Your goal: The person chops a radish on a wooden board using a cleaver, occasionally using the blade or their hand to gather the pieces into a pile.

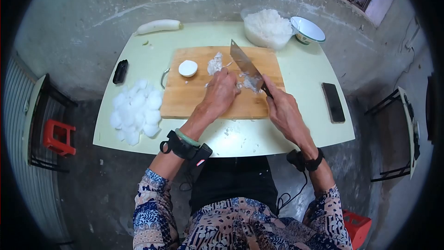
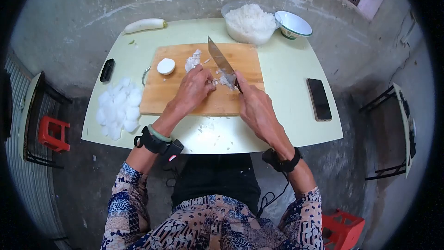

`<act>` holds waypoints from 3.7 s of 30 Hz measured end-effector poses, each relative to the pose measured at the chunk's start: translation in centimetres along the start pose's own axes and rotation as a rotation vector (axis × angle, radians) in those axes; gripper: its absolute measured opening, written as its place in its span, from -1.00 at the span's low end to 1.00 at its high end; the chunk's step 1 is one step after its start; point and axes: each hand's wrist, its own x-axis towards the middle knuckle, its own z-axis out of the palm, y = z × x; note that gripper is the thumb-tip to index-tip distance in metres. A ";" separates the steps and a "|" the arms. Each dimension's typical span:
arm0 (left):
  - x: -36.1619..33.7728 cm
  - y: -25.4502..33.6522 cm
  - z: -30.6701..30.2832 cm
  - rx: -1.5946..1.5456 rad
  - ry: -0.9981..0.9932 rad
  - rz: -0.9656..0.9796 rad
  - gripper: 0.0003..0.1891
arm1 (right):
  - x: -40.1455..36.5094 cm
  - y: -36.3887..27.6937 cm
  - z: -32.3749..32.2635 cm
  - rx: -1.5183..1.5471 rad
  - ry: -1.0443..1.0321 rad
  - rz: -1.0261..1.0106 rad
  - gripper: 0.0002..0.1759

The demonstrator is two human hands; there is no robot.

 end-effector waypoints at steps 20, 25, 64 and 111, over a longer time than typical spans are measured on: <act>0.8 0.7 2.0 0.039 0.118 -0.137 -0.86 | 0.1 -0.5 1.1 -0.012 -0.031 -0.028 -0.31; 0.4 0.7 1.6 0.027 0.125 -0.167 -0.91 | 0.0 -0.2 1.0 0.000 -0.079 0.015 -0.31; 0.5 1.6 2.5 0.105 0.149 0.094 -0.66 | 0.0 1.4 -0.9 0.031 -0.100 0.168 -0.36; 2.1 -0.5 2.0 0.055 0.106 -0.047 -0.83 | -1.1 0.2 -0.6 -0.027 -0.073 0.003 -0.36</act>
